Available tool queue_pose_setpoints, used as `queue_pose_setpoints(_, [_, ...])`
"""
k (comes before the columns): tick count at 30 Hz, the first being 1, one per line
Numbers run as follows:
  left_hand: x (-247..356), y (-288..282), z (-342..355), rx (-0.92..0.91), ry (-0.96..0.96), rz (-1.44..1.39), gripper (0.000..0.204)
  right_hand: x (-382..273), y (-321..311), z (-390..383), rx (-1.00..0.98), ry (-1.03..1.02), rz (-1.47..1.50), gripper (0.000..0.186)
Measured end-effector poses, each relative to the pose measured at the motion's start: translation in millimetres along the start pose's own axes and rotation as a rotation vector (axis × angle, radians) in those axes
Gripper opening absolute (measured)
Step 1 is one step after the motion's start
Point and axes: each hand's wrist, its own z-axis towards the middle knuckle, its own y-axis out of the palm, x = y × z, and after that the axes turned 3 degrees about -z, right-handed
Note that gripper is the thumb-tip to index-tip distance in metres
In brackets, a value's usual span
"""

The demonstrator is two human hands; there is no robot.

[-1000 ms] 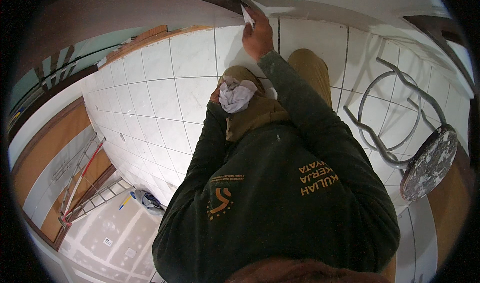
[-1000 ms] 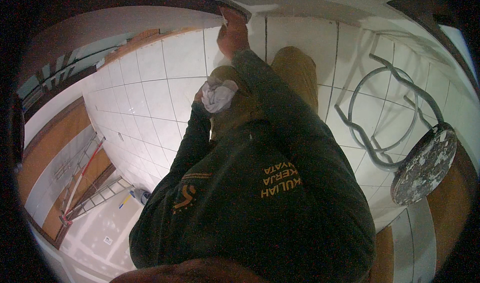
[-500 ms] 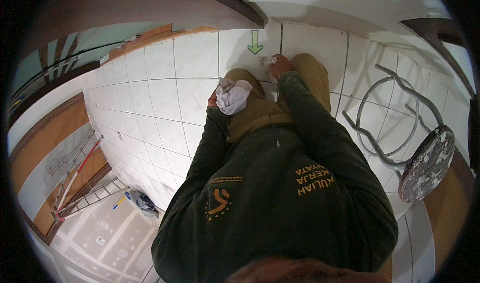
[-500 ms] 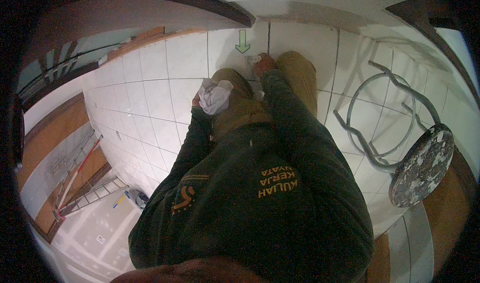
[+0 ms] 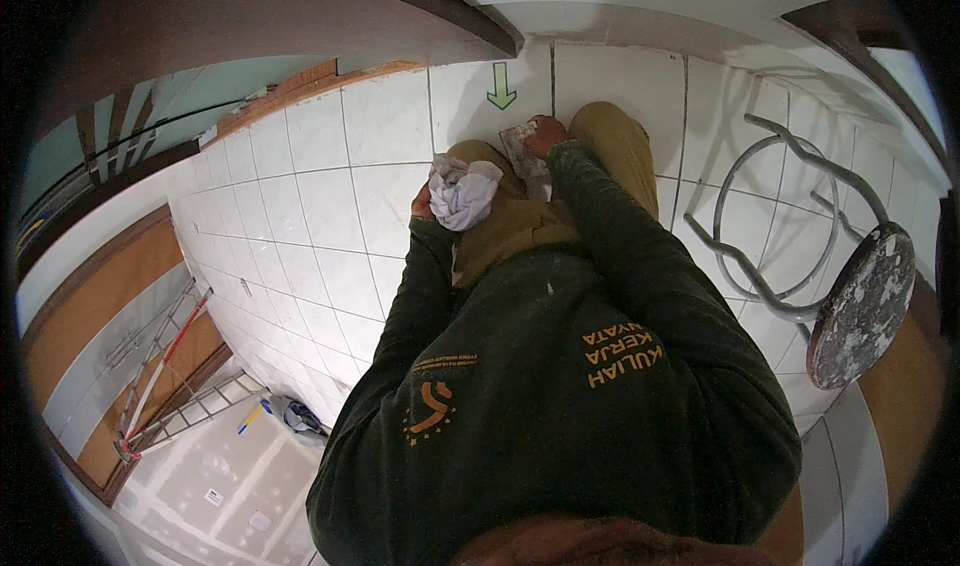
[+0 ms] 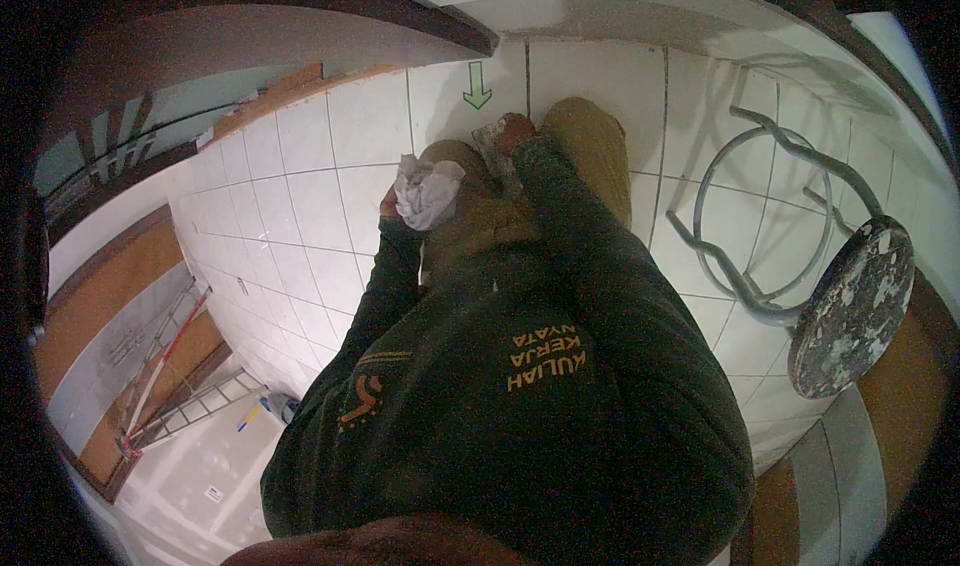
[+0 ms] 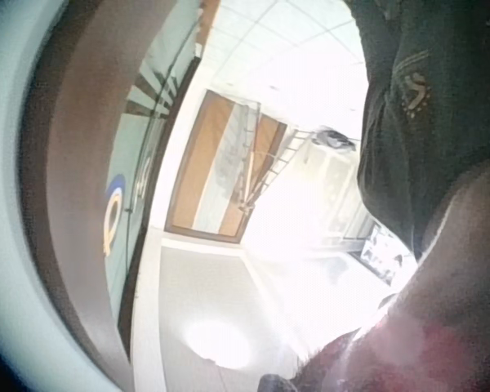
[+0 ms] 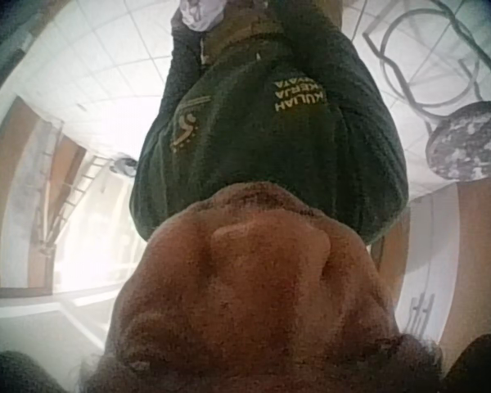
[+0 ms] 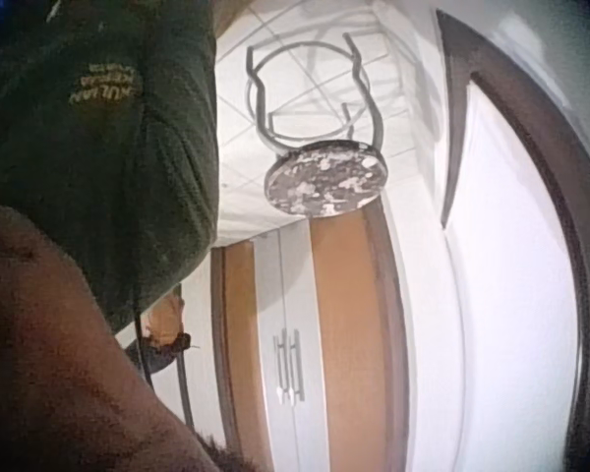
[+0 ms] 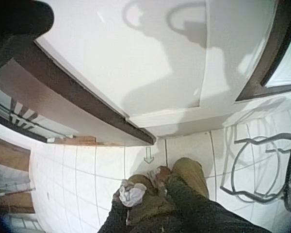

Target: The person wipes the top edge and face of a brown wooden door frame with a white cloth, then walks through an office to another doorway and continues wiping the frame.

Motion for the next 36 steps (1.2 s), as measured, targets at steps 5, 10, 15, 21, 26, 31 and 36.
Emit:
queue_pose_setpoints(5, [-8,37,24,-0.104,-0.028,0.004,0.056,15,12,11,0.264,0.279,0.282,0.063])
queue_pose_setpoints(10, [8,65,42,-0.233,0.032,0.423,0.065,-59,-44,-38,0.201,-0.095,0.600,0.056])
queue_pose_setpoints(15, [2,69,68,-0.291,0.015,0.285,0.056,-100,-93,-77,-0.143,-0.357,0.955,0.053])
queue_pose_setpoints(21, [-17,111,69,-0.113,0.213,0.454,0.063,-86,-78,-67,0.068,-0.458,0.709,0.040])
queue_pose_setpoints(26, [-9,110,62,-0.070,0.404,0.535,0.067,-125,-89,-73,0.323,-0.308,0.783,0.033])
queue_pose_setpoints(31, [-4,91,61,-0.023,0.354,0.453,0.056,-151,-125,-48,0.968,-0.439,0.807,0.024])
queue_pose_setpoints(36, [16,-62,65,-0.020,0.045,0.147,0.055,-229,-142,-42,1.188,-0.814,0.686,0.025])
